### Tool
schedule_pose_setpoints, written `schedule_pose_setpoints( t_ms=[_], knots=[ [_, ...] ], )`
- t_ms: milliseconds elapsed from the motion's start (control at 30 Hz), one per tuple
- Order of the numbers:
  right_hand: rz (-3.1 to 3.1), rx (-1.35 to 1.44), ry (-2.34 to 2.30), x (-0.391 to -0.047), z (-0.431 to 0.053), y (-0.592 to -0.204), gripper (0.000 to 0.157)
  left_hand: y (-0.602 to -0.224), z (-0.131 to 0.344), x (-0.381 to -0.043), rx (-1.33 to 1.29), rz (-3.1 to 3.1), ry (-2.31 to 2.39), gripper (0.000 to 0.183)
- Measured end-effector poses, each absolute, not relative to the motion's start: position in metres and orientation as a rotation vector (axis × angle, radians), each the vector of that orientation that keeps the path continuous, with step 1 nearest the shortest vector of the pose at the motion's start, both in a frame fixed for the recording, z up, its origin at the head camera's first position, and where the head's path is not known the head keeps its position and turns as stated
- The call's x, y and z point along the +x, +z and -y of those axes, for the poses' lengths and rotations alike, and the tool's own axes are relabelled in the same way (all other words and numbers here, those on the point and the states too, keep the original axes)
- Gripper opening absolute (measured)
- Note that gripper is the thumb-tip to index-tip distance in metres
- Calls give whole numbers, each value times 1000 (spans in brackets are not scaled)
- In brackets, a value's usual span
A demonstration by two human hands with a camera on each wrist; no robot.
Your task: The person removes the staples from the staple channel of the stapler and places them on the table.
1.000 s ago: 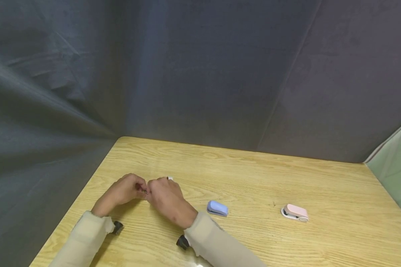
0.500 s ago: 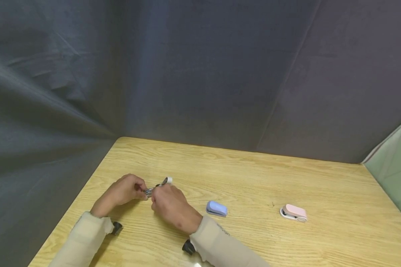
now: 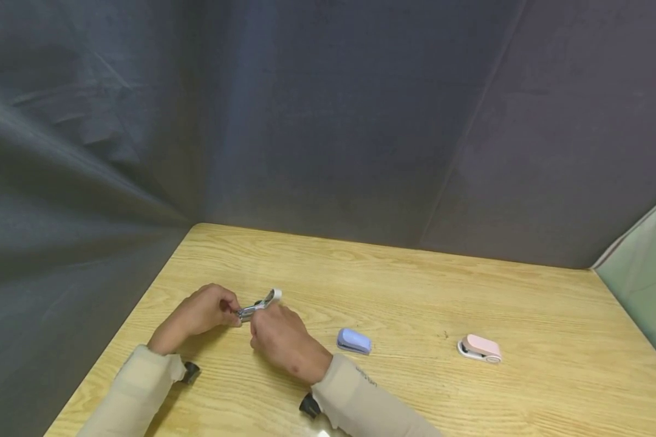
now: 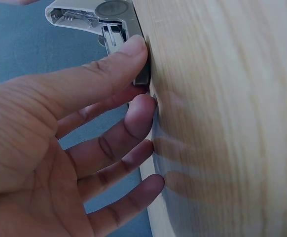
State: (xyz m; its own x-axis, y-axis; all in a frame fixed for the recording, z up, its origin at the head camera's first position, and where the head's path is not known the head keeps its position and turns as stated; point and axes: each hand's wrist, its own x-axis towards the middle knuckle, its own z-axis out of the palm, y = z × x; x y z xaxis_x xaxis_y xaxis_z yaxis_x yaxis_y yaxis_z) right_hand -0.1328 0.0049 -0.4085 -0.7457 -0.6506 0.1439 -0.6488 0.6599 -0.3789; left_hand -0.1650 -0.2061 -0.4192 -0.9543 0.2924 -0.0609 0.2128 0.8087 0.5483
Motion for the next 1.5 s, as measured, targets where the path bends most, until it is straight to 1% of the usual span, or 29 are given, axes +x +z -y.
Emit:
schedule_pose_setpoints(
  t_ms=[300,533,767,1500],
  knots=[
    [-2841,-1074,-639,-132,-7,-413,18,-419,206,-166,397,-2859,817,21],
    [-2818,-1045,-661,-133,-9,-414,19,-419,206,-166,401,-2858,809,20],
    [-2811,-1015,-626,-133,-11,-415,14,-420,206,-166,402,-2844,820,20],
    [-2811,-1026,-646,-132,-15,-417,26,-419,205,-163,412,-2830,858,19]
  ],
)
